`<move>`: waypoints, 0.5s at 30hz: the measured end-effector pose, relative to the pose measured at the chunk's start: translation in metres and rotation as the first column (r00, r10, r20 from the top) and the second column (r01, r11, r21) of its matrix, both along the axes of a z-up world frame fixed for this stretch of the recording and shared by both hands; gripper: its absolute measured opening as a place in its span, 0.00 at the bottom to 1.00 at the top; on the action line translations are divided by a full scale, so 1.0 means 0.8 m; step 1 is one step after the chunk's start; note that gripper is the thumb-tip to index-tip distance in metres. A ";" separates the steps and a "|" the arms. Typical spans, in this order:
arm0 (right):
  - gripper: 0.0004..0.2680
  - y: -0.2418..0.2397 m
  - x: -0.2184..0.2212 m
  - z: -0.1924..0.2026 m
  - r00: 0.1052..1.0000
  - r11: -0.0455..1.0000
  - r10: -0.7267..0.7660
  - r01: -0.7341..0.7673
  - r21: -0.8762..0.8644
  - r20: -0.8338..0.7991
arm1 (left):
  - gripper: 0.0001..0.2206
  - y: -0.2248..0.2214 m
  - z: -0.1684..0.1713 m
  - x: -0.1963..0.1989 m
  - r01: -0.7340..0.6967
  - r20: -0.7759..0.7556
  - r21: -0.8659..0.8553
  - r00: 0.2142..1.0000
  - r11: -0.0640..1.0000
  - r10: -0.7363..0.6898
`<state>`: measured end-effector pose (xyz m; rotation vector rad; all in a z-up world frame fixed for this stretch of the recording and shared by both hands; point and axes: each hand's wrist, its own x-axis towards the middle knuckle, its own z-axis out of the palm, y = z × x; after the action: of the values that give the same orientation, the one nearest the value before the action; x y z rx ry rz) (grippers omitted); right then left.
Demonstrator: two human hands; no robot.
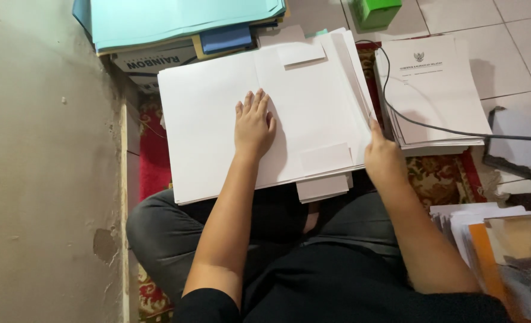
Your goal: Stacking and smoothing sheets of paper on the floor
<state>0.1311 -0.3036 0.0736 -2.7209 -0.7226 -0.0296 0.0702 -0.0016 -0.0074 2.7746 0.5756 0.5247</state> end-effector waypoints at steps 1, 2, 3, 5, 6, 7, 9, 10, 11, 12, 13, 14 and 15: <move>0.21 -0.009 0.014 -0.013 1.000 1.000 -0.004 0.004 0.004 0.002 | 0.24 0.002 -0.001 0.001 0.004 0.002 0.004 1.000 1.000 -0.004; 0.20 -0.017 0.027 -0.027 0.997 0.999 -0.031 0.034 -0.041 0.064 | 0.24 0.003 -0.002 0.001 0.005 0.017 0.016 1.000 1.000 -0.005; 0.20 -0.029 0.040 -0.040 0.990 0.994 -0.057 0.068 -0.089 0.126 | 0.24 0.002 -0.004 0.001 0.007 0.031 0.022 0.999 1.000 -0.007; 0.18 -0.038 0.053 -0.064 0.974 0.992 -0.014 0.042 -0.117 0.226 | 0.24 0.002 -0.007 0.000 0.010 0.026 0.023 1.000 1.000 -0.010; 0.17 -0.042 0.063 -0.075 0.946 0.989 0.036 0.013 -0.148 0.321 | 0.24 0.002 -0.008 0.001 0.007 0.022 0.026 1.000 1.000 -0.007; 0.17 -0.037 0.048 -0.075 0.947 0.988 0.037 0.012 -0.151 0.318 | 0.24 0.000 -0.007 -0.002 0.006 0.019 0.023 1.000 1.000 -0.007; 0.10 -0.021 0.027 -0.075 0.875 0.988 0.074 0.001 -0.155 0.478 | 0.24 0.002 -0.005 0.000 0.014 0.033 0.030 0.999 0.999 -0.015; 0.10 -0.011 0.026 -0.073 0.873 0.988 0.072 0.004 -0.154 0.482 | 0.24 0.004 -0.004 0.007 0.016 0.037 0.031 0.999 0.999 -0.017; 0.12 -0.003 0.018 -0.076 0.910 0.976 0.094 -0.004 -0.218 0.404 | 0.24 0.003 -0.006 0.004 0.018 0.038 0.021 0.999 1.000 -0.019; 0.16 0.005 0.009 -0.078 0.940 0.960 0.111 -0.017 -0.281 0.323 | 0.24 0.002 -0.009 0.001 0.020 0.038 0.010 0.999 1.000 -0.020; 0.16 0.013 0.021 -0.090 0.940 0.960 0.108 -0.014 -0.279 0.325 | 0.24 0.000 -0.004 0.000 0.023 0.040 0.011 0.999 1.000 -0.023; 0.17 0.021 0.034 -0.101 0.942 0.968 0.130 -0.053 -0.246 0.308 | 0.25 -0.002 0.000 0.000 0.024 0.039 0.002 0.999 1.000 -0.024; 0.18 0.030 0.042 -0.114 0.945 0.972 0.159 -0.099 -0.211 0.287 | 0.26 -0.003 0.004 -0.006 0.019 0.032 -0.007 0.999 1.000 -0.018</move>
<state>0.1650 -0.2800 -0.0178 -2.8798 -1.0399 -0.3723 0.0658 -0.0043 -0.0041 2.7566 0.5431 0.5614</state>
